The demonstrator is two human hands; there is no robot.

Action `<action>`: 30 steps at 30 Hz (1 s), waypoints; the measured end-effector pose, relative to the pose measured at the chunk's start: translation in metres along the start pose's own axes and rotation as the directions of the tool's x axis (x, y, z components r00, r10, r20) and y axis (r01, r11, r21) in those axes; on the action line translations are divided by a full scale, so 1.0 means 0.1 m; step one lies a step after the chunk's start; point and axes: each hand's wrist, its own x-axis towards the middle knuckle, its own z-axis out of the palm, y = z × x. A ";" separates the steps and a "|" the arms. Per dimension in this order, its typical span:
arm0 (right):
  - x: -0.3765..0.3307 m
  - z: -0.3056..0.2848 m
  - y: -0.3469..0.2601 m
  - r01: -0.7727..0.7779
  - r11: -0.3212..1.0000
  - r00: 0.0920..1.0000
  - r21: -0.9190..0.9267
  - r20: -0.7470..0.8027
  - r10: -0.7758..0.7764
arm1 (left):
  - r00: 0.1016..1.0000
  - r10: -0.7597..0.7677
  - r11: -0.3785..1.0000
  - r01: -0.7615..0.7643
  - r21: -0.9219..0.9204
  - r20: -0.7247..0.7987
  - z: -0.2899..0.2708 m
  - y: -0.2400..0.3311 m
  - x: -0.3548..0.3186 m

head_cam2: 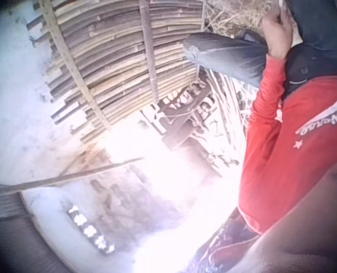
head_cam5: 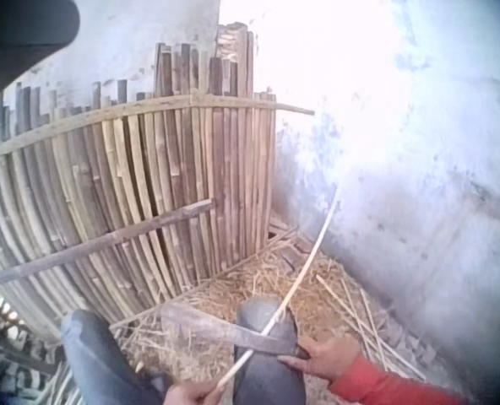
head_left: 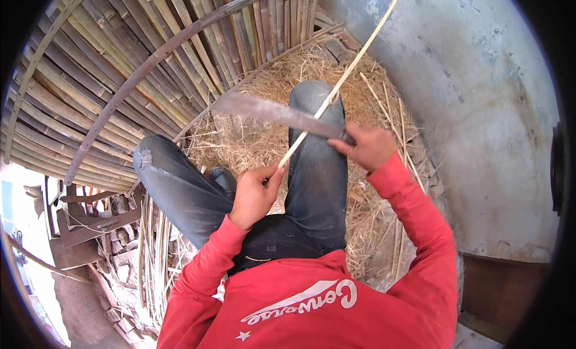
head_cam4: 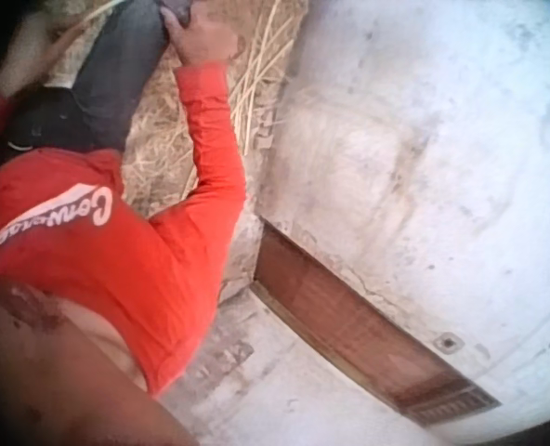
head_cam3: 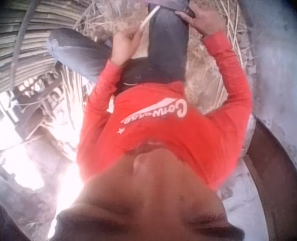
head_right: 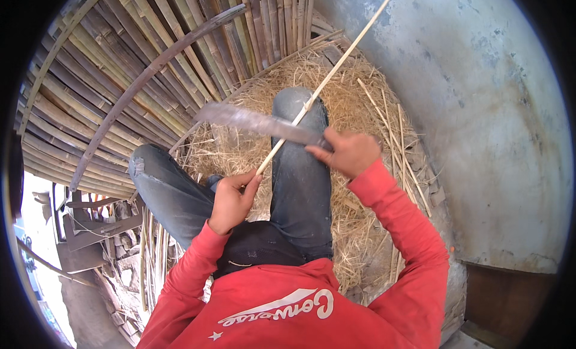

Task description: The person uses a large blade to shave and smooth a thin piece of wood, repeatedly drawing the blade along the length of the wood while holding it by hand.

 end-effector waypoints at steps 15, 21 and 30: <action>0.16 -0.04 0.91 -0.469 0.880 0.873 0.072 -0.118 0.474 | 0.997 -0.022 1.000 0.023 -0.012 0.073 -0.28 -0.07 -0.23; -0.07 -0.22 0.17 -0.196 0.949 0.978 0.249 -0.021 0.208 | 0.994 -0.038 0.992 0.050 -0.113 0.107 -0.29 -0.10 -0.20; 0.10 0.02 0.64 -0.420 0.900 0.904 0.117 -0.038 0.426 | 0.980 -0.101 0.974 0.132 -0.184 0.169 -0.49 -0.25 -0.39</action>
